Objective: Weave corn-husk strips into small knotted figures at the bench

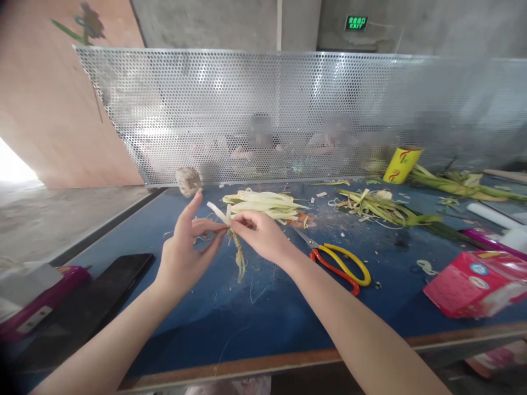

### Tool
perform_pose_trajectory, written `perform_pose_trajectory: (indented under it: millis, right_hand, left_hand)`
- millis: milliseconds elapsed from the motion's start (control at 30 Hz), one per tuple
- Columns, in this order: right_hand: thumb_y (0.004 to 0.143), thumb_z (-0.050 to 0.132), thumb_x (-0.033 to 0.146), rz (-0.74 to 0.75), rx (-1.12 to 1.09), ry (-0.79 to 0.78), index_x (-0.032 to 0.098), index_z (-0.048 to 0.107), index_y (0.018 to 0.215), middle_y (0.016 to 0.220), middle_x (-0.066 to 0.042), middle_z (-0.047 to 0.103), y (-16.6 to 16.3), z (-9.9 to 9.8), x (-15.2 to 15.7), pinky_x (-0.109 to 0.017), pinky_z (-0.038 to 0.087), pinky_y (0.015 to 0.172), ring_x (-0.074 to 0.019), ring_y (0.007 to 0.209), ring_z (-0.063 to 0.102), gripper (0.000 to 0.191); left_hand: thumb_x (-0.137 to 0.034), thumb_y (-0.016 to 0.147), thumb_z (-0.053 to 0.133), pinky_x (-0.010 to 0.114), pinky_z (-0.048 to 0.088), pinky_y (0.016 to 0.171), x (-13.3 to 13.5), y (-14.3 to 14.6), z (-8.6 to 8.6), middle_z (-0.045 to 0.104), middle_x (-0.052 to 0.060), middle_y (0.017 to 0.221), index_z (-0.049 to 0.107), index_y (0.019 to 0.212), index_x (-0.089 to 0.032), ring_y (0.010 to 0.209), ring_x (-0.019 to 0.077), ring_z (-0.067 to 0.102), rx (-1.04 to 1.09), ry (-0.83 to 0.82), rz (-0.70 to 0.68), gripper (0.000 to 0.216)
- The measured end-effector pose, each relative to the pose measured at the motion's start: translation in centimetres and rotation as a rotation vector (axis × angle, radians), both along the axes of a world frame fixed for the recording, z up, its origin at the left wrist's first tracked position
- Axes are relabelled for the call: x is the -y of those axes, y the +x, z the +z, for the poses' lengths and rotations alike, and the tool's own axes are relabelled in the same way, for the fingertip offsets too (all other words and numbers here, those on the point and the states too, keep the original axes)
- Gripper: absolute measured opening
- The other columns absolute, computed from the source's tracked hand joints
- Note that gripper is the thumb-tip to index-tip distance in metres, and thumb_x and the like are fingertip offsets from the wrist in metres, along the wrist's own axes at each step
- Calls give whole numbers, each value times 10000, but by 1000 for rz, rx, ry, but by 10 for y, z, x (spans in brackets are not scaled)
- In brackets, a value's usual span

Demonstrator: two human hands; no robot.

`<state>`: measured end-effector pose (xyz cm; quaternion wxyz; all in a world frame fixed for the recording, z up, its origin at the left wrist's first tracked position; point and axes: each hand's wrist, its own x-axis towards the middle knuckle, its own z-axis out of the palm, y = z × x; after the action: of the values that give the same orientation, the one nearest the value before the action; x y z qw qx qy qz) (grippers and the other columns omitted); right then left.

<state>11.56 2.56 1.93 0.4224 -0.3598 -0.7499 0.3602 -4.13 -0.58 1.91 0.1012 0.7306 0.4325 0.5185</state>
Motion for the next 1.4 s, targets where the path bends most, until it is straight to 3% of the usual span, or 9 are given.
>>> perform_pose_trajectory:
  millis: [200, 367, 467, 600, 767, 933, 1033, 1233, 1400]
  right_hand:
    - [839, 480, 307, -23, 5, 34, 188, 558, 766, 759, -8, 581, 1, 0, -1, -270, 422, 682, -138, 723, 541, 159]
    - [835, 486, 293, -3, 3, 37, 191, 566, 762, 757, -1, 584, -2, 0, 2, -276, 426, 698, -133, 721, 539, 149]
    - [838, 485, 287, 45, -12, 20, 192, 586, 792, 820, -15, 614, -5, 0, 4, -284, 434, 731, -142, 772, 554, 147]
    - [845, 475, 285, 67, -27, -3, 186, 611, 803, 829, -21, 628, -6, 2, 7, -296, 436, 758, -151, 795, 568, 173]
    - [851, 462, 378, 83, -46, -37, 183, 647, 765, 832, -31, 645, -6, 1, 5, -295, 429, 759, -166, 835, 578, 282]
    - [808, 532, 358, 27, -45, -22, 187, 634, 728, 765, -13, 651, -7, -3, 3, -278, 432, 720, -151, 764, 583, 215]
    - [814, 519, 303, 31, -13, -9, 189, 647, 756, 796, -14, 656, -6, -1, 4, -286, 432, 733, -154, 777, 582, 181]
    - [804, 511, 226, -100, 80, 116, 177, 646, 663, 717, -11, 642, -7, 3, 7, -304, 425, 700, -164, 732, 561, 201]
    - [801, 505, 210, -148, 80, 168, 174, 614, 621, 654, 0, 616, -8, 0, 8, -275, 422, 632, -143, 659, 542, 213]
  left_hand:
    - [-214, 763, 580, 334, 440, 854, -3, -2, -1, 681, 37, 828, 215, 1379, -181, 857, 184, 614, -1, -34, -60, 718]
    - [-294, 730, 634, 277, 468, 672, -9, 0, 1, 655, 37, 810, 193, 1379, -144, 784, 159, 604, 453, -387, -170, 799]
    - [-253, 655, 710, 233, 428, 588, -14, 0, 1, 640, -8, 695, 212, 1375, -123, 626, 106, 569, 636, -536, -219, 885]
    - [-196, 605, 750, 213, 395, 558, -17, -1, 0, 612, -52, 568, 271, 1352, -119, 522, 69, 512, 752, -523, -282, 891]
    - [-152, 581, 758, 203, 389, 534, -18, -1, -1, 600, -65, 509, 207, 1367, -84, 462, 56, 484, 810, -525, -316, 962]
    - [-135, 582, 756, 192, 384, 510, -18, 2, -4, 603, -57, 494, 180, 1362, -44, 443, 52, 471, 885, -613, -355, 974]
    - [-133, 610, 743, 193, 400, 530, -18, 3, -4, 621, -40, 521, 199, 1357, -53, 480, 63, 513, 922, -642, -353, 928]
    - [-123, 606, 746, 203, 423, 557, -18, 3, -5, 626, -37, 558, 262, 1336, -74, 528, 75, 550, 946, -631, -315, 877]
    - [-208, 629, 741, 217, 441, 563, -16, 5, -1, 647, 4, 670, 237, 1360, -112, 636, 110, 581, 806, -612, -233, 893]
